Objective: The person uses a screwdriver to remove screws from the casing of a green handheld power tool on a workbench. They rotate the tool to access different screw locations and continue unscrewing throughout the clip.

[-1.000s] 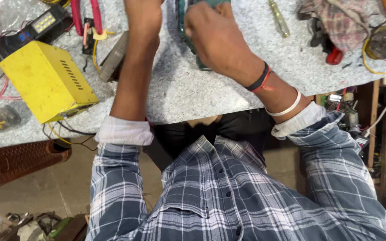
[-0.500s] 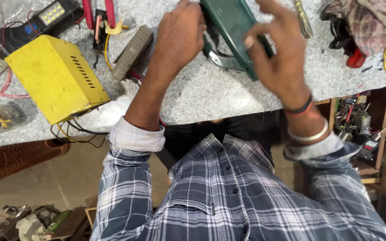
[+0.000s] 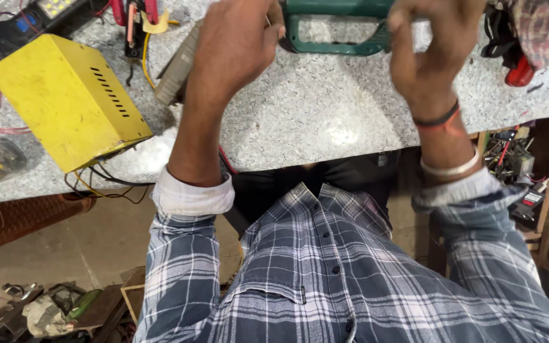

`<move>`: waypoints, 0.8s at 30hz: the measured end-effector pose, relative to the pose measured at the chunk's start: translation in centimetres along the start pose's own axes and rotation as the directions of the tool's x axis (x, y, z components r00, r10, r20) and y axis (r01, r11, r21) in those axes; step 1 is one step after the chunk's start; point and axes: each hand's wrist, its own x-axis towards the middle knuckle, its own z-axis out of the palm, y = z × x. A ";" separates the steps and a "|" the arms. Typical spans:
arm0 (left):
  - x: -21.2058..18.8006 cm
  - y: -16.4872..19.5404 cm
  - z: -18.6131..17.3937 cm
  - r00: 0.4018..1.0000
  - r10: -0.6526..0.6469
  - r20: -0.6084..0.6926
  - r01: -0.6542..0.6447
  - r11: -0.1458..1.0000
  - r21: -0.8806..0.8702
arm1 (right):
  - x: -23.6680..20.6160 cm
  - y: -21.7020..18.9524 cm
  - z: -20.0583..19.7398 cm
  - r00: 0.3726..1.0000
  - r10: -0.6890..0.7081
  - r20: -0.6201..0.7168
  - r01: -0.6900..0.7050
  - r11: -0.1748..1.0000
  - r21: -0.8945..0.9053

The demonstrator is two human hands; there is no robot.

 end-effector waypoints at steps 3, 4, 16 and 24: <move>-0.2 1.3 -0.1 0.994 -0.079 -0.072 0.081 0.996 0.023 | -1.0 -2.1 0.1 0.996 -0.015 0.091 0.003 0.992 0.127; -0.4 1.7 0.0 0.995 -0.062 -0.080 0.062 0.998 -0.004 | -1.0 -2.6 0.0 0.993 0.013 0.120 -0.025 0.995 0.097; -0.1 2.2 0.4 1.000 -0.006 0.008 0.005 0.994 0.110 | -0.7 -3.5 0.1 0.970 0.206 0.129 -0.233 0.939 0.253; 0.3 1.2 1.0 0.998 -0.065 0.007 0.064 0.998 0.017 | -1.1 -3.0 -0.8 0.972 0.110 0.205 -0.145 0.976 0.163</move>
